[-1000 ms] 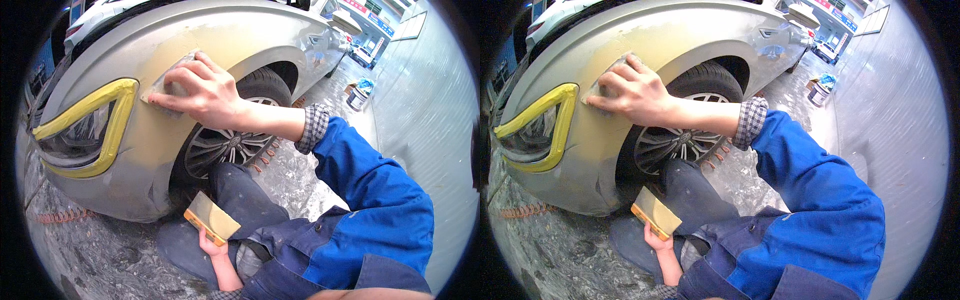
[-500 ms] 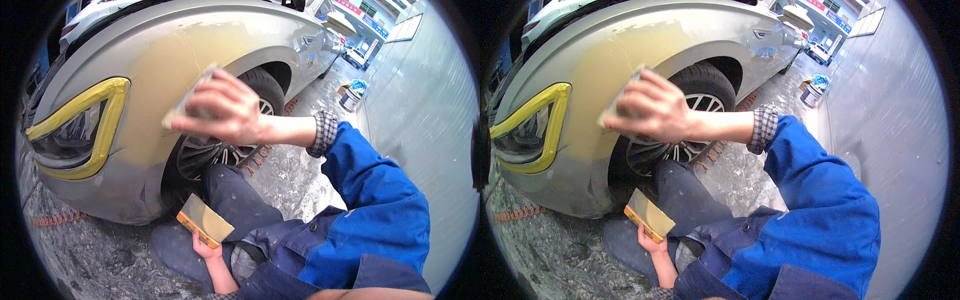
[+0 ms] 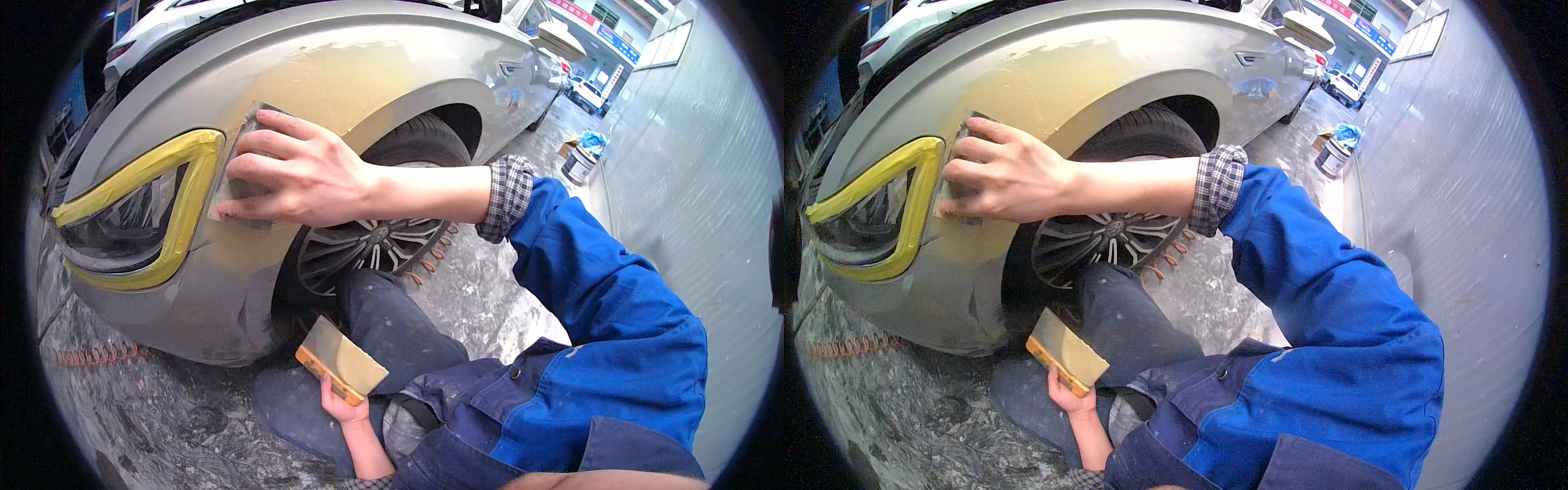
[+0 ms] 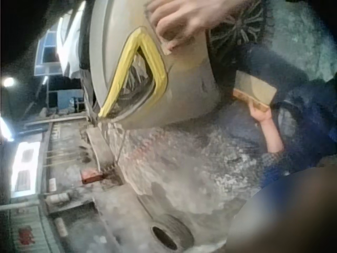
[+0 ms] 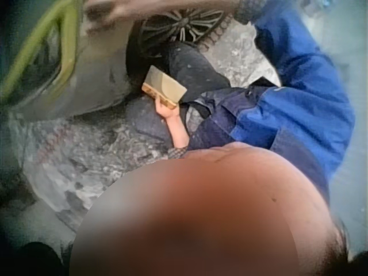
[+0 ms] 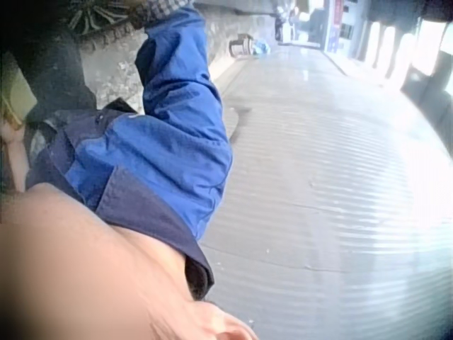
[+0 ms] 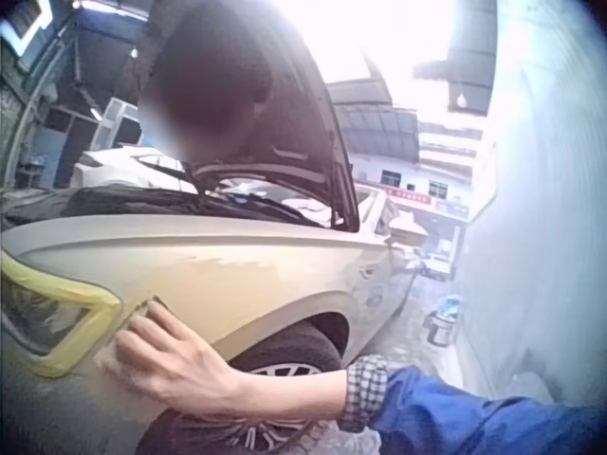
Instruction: The person sands the front bumper of a silver car using a sanding block and a scraper. They work on the area around the headlight and wheel arch, smoothing the surface.
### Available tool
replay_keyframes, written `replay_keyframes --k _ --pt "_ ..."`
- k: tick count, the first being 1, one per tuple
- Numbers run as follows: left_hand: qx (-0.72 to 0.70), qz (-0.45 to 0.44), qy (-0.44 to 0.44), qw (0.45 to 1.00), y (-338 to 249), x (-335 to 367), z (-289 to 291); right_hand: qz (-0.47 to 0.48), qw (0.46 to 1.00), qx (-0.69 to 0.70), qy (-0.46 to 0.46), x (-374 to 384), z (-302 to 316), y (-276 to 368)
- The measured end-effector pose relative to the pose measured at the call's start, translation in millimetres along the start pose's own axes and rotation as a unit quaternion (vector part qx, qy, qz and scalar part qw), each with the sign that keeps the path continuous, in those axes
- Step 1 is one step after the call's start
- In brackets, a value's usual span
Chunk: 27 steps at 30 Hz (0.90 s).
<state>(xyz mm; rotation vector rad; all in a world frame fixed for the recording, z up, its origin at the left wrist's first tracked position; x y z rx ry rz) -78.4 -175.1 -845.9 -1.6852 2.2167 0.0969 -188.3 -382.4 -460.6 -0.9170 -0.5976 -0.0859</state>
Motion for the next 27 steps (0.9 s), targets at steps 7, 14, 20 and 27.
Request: replay_keyframes --k 7,14,20,27 --pt "-0.009 -0.001 -0.001 1.000 0.7 -0.3 -4.6 -0.007 1.000 -0.021 0.003 3.7 -6.5 1.7" --pt "-0.010 0.003 0.010 1.000 -0.5 -0.1 -3.1 -0.004 0.999 -0.037 -0.011 -1.0 -13.2 7.9" --pt "-0.005 -0.004 -0.013 1.000 0.0 3.2 3.1 0.012 0.999 -0.030 0.002 -27.1 -5.2 22.2" --pt "-0.014 0.015 -0.025 1.000 0.6 3.7 5.5 0.027 0.998 -0.032 0.051 -62.8 23.1 33.5"
Point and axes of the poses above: each hand's wrist, its own x-axis towards the middle knuckle, its own z-axis out of the back of the hand, y = z × x, the point moved 1 cm from there along x, towards the middle knuckle, and after that the axes turned 5 degrees about z, right-handed, at the moved point
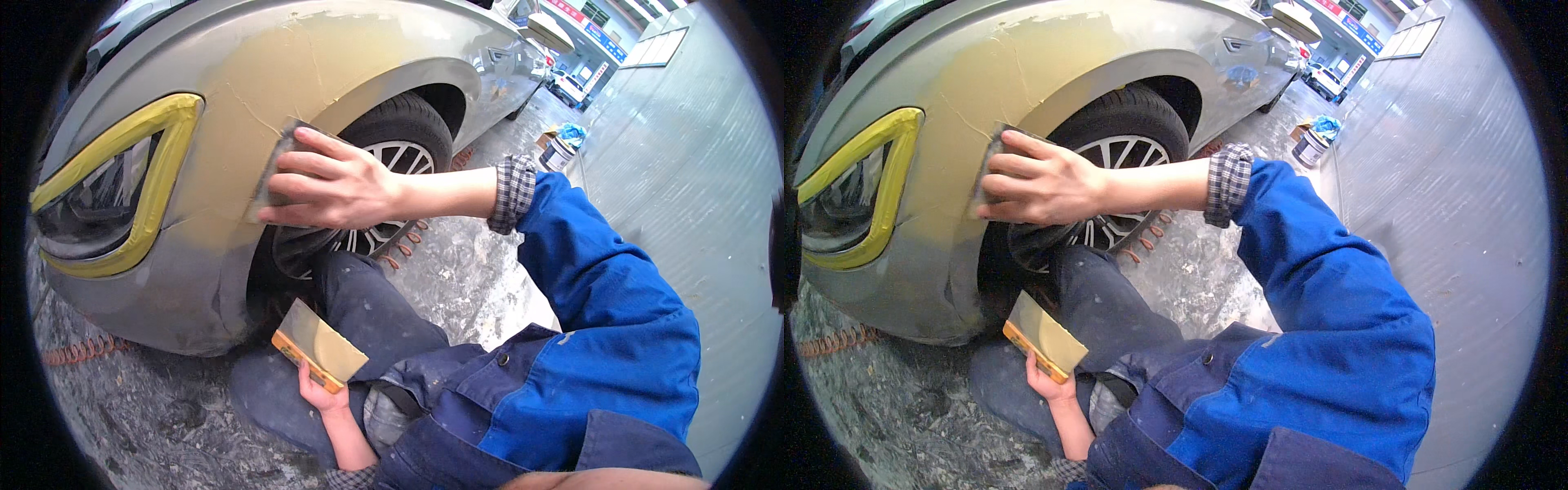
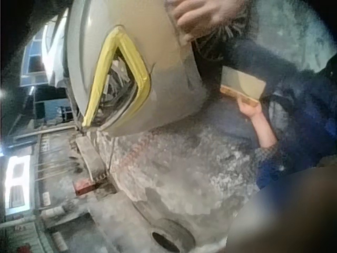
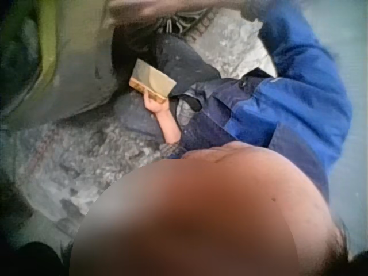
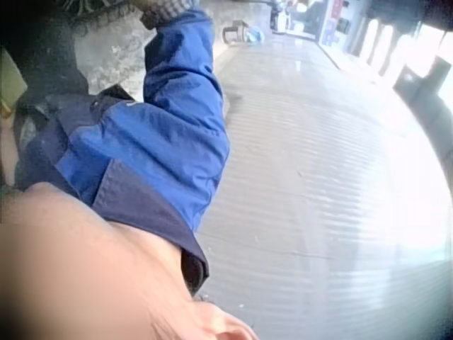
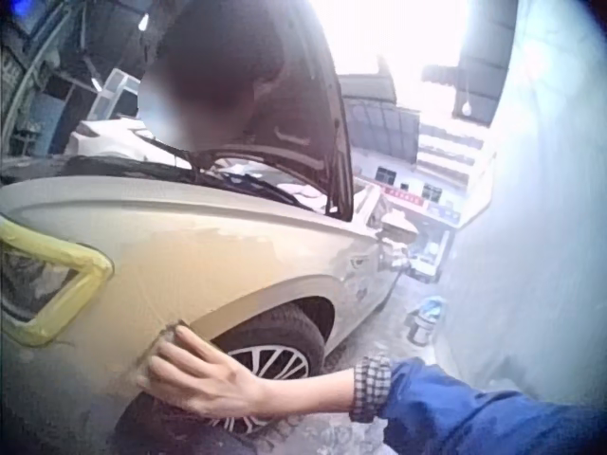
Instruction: The person sands the front bumper of a silver car using a sanding block and a scraper. They work on the area around the headlight and wheel arch, smoothing the surface.
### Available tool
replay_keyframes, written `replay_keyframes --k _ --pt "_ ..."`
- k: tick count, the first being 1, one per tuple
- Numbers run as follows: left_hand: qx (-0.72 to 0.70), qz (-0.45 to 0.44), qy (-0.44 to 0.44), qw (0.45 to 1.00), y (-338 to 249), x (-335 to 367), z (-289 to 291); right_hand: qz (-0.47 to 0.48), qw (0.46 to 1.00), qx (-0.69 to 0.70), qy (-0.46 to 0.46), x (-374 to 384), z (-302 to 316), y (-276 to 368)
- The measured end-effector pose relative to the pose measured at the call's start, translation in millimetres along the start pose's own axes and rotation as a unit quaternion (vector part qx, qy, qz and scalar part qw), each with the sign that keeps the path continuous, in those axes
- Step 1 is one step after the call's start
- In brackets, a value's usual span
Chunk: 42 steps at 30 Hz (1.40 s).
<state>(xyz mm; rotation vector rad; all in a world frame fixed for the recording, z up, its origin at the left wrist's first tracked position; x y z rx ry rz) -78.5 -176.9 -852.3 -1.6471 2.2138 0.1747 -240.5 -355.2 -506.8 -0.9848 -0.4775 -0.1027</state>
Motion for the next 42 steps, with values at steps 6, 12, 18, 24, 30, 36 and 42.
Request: replay_keyframes --k 6,12,18,24,30,36,42 --pt "0.002 -0.006 0.034 0.999 -0.5 1.2 -3.6 -0.106 0.992 -0.021 -0.061 11.1 23.2 -51.7" --pt "0.025 -0.013 0.036 0.999 -2.5 0.4 -1.8 -0.040 0.999 0.004 -0.036 48.9 -3.5 -47.4" --pt "0.011 -0.018 0.022 1.000 0.1 -3.8 -6.7 -0.038 0.996 -0.017 -0.076 65.8 -23.5 -33.3" --pt "0.010 -0.015 0.022 1.000 -0.8 -2.4 -6.4 -0.062 0.998 -0.004 -0.005 54.9 -24.1 -8.0" --pt "0.010 -0.011 0.020 1.000 -1.5 -1.9 -3.9 -0.010 1.000 -0.002 0.006 11.2 -7.8 7.1" --pt "0.012 -0.021 0.045 0.999 -0.2 -1.8 -8.7 -0.080 0.995 -0.055 -0.023 -3.8 37.4 -35.0" --pt "0.011 -0.001 0.024 1.000 -0.7 2.6 -2.8 -0.226 0.971 -0.081 -0.025 23.3 16.9 -97.5"
Point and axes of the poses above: each hand's wrist, its own x-axis towards the middle knuckle, its own z-axis out of the back of the hand, y = z × x, the point moved 1 cm from there along x, towards the middle knuckle, and after that the axes turned 5 degrees about z, right-handed, at the moved point
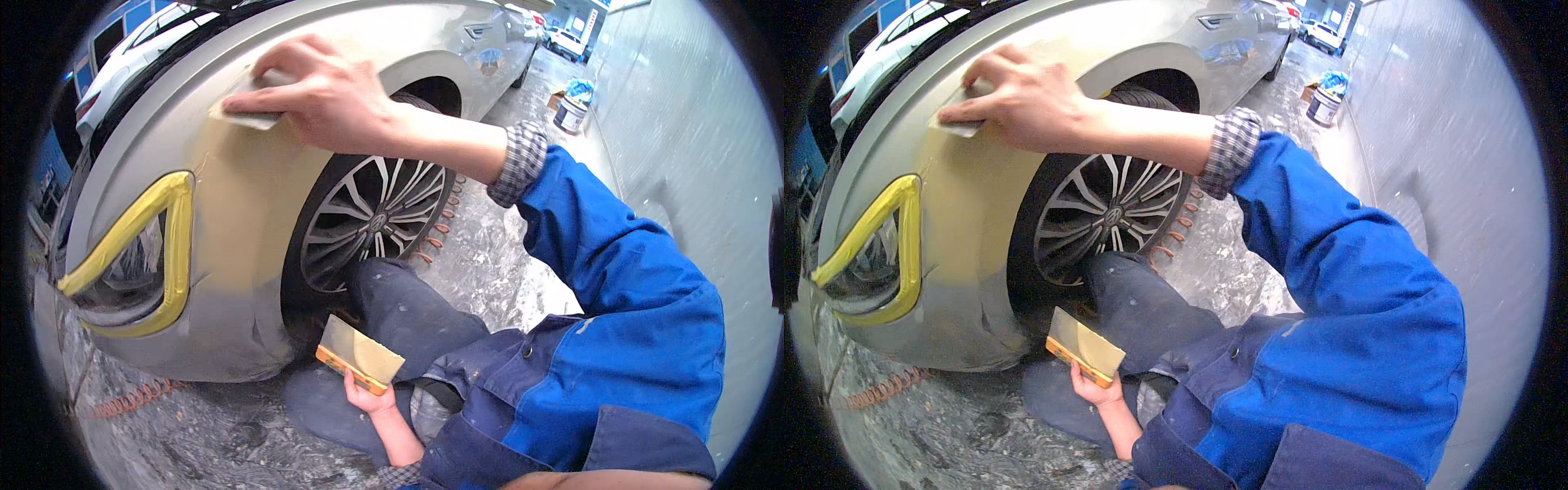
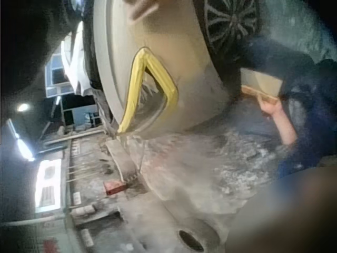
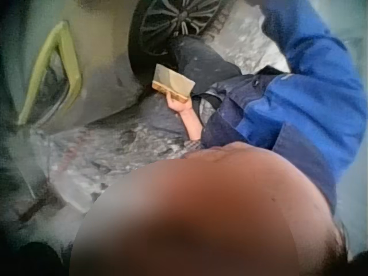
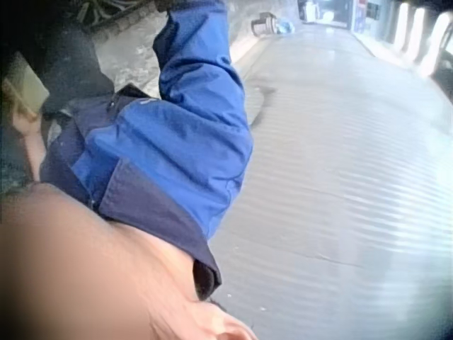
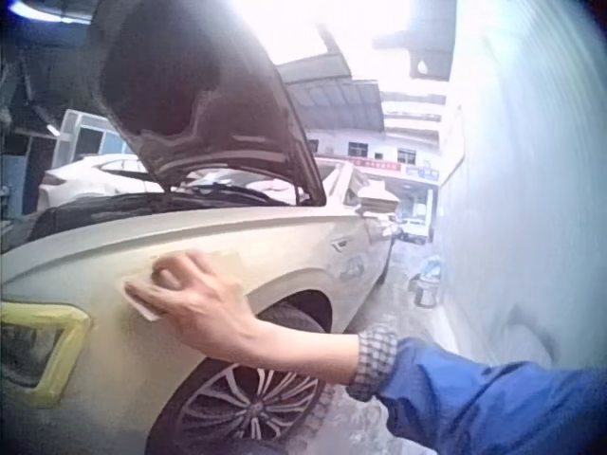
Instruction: The person sands the front bumper of a silver car using a sanding block and a scraper. They work on the area around the headlight and wheel arch, smoothing the surface.
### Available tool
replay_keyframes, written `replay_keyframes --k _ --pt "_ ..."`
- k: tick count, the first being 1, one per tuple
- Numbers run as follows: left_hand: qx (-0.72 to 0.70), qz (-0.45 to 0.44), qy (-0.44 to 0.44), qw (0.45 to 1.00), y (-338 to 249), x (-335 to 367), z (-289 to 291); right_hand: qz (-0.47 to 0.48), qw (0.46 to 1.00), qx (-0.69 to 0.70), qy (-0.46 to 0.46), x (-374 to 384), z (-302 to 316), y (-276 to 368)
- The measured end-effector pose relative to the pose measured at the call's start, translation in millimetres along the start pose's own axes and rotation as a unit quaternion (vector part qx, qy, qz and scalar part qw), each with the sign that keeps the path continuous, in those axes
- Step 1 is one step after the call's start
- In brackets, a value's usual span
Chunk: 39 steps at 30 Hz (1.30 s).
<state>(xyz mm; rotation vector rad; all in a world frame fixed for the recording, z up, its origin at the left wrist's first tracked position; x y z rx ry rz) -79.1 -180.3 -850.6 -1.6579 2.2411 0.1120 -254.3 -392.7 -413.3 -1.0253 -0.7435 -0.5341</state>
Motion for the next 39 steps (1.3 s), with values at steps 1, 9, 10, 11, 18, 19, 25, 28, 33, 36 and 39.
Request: replay_keyframes --k 1,9,10,11,18,19,25,28,33,36,39 --pt "0.000 0.001 0.002 1.000 -0.6 0.5 1.6 0.000 1.000 0.011 0.011 5.6 -7.5 1.5" --pt "0.008 -0.007 -0.007 1.000 -0.7 0.5 8.8 0.014 1.000 0.012 -0.007 9.1 -25.2 29.1" --pt "0.007 -0.001 -0.004 1.000 -1.2 0.5 8.1 0.029 0.999 0.006 -0.021 8.2 -25.4 32.4" --pt "0.004 0.003 0.006 1.000 -1.4 0.7 7.2 0.044 0.999 -0.003 -0.025 7.0 -26.0 35.4" --pt "0.005 -0.006 -0.009 1.000 -2.0 -0.6 0.7 0.126 0.991 0.009 -0.032 -28.6 -14.1 48.5" --pt "0.005 -0.003 -0.018 1.000 -1.9 -0.8 0.7 0.142 0.989 0.010 -0.038 -36.7 -12.6 49.3" --pt "0.005 0.000 -0.007 1.000 -1.5 -1.9 -0.2 0.216 0.975 0.039 -0.040 -72.7 4.9 47.2" --pt "0.010 -0.006 -0.019 1.000 -1.2 -3.3 -1.5 0.194 0.977 0.082 -0.039 -65.6 29.2 22.2" --pt "0.011 -0.001 0.017 1.000 -0.6 -1.4 -4.1 -0.023 0.999 0.017 0.013 -12.4 21.9 -32.6" --pt "0.023 -0.010 -0.002 1.000 -1.2 -0.2 -3.2 -0.034 0.999 0.029 0.016 6.1 3.6 -32.1" --pt "0.013 -0.013 -0.005 1.000 -0.9 -0.6 -1.7 -0.042 0.998 0.024 0.043 9.4 -4.8 -23.3"
Point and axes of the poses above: each hand's wrist, its own x-axis towards the middle knuckle, its own z-axis out of the back of the hand, y = z × x, the point moved 1 cm from there along x, towards the middle knuckle, and after that the axes turned 5 degrees about z, right-handed, at the moved point
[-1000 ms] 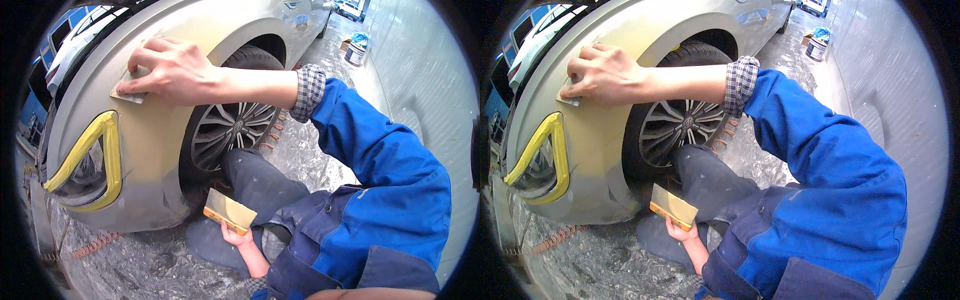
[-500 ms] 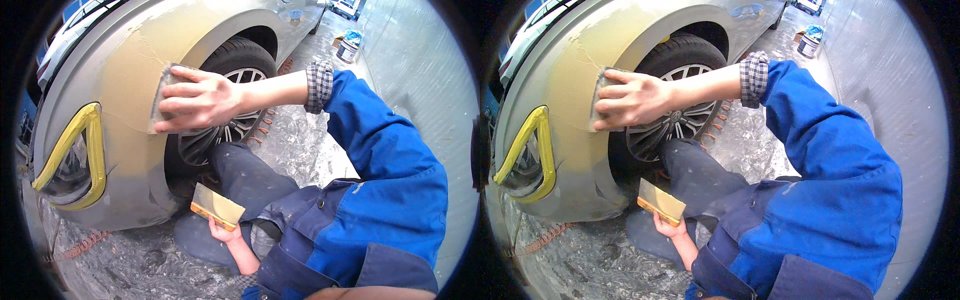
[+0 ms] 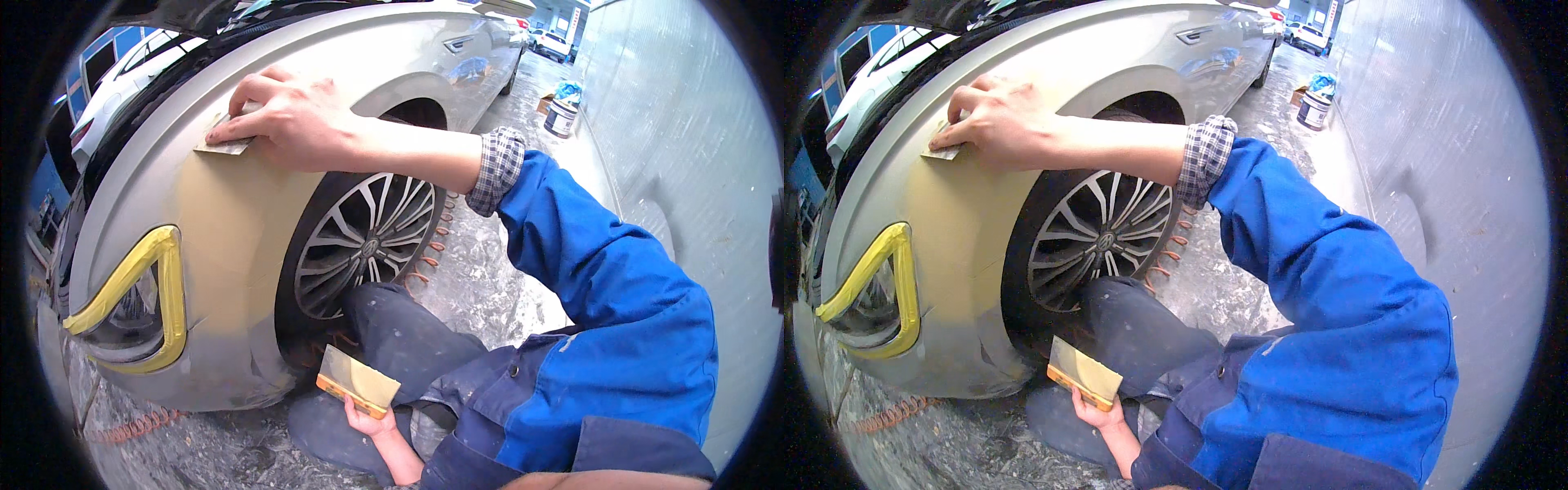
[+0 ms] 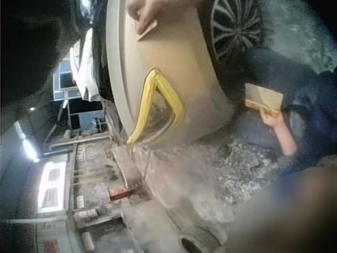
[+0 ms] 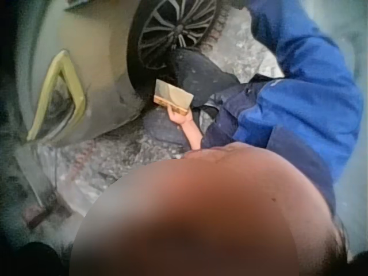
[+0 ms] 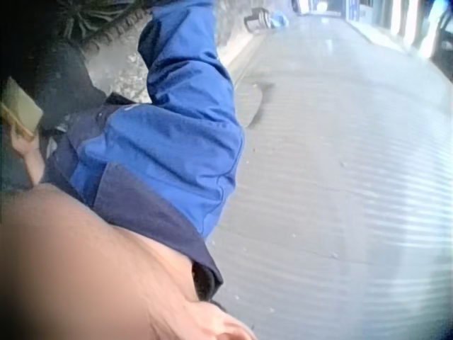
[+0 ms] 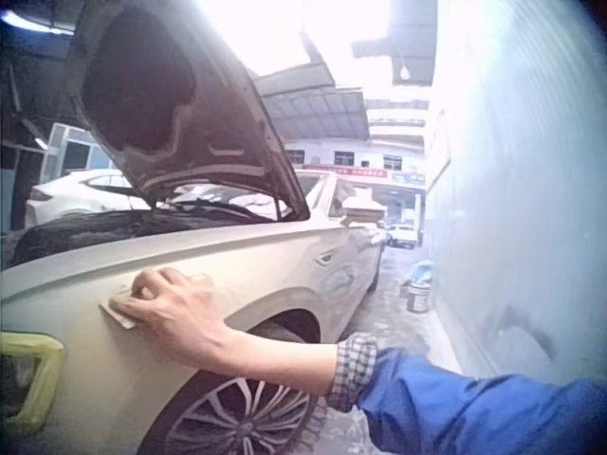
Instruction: The person sands the front bumper of a silver car using a sanding block and a scraper. They work on the area around the headlight and wheel arch, smoothing the surface.
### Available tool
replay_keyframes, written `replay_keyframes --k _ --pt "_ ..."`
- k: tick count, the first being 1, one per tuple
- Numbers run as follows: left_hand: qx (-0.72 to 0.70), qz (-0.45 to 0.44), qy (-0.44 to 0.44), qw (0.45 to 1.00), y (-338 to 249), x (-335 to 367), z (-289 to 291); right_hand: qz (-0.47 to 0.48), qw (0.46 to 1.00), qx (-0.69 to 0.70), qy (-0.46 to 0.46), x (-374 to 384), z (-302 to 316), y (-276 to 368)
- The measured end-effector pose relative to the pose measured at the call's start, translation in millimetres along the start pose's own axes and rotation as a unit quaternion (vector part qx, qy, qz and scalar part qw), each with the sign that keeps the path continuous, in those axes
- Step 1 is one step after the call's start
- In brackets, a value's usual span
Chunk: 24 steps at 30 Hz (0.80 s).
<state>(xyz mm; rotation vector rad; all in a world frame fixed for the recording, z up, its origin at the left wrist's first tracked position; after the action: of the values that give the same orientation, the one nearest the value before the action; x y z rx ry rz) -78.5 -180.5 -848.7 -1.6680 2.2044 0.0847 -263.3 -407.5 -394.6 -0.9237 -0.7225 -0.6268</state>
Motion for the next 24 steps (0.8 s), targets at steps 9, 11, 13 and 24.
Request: replay_keyframes --k 9,11,13,24 --pt "0.007 -0.012 -0.005 1.000 1.0 0.5 1.7 0.106 0.989 0.022 -0.097 -32.4 -13.6 22.5" --pt "0.018 -0.005 -0.044 0.999 -0.2 1.3 3.1 0.168 0.981 0.014 -0.090 -54.5 -14.0 26.0" --pt "0.019 0.000 -0.050 0.999 -0.1 1.2 3.4 0.219 0.970 -0.013 -0.108 -78.7 -8.6 28.5" --pt "0.007 0.018 -0.012 1.000 -1.2 1.2 -0.3 -0.019 0.998 -0.026 -0.048 -20.4 16.1 -17.9"
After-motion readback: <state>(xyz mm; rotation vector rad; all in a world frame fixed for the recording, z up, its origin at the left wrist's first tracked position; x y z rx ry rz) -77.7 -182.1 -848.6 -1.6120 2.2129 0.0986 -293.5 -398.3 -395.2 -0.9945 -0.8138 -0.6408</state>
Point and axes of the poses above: each hand's wrist, its own x-axis towards the middle knuckle, its own z-axis out of the back of the hand, y = z × x, the point moved 1 cm from there along x, towards the middle knuckle, and after that the axes turned 5 degrees about z, right-handed, at the moved point
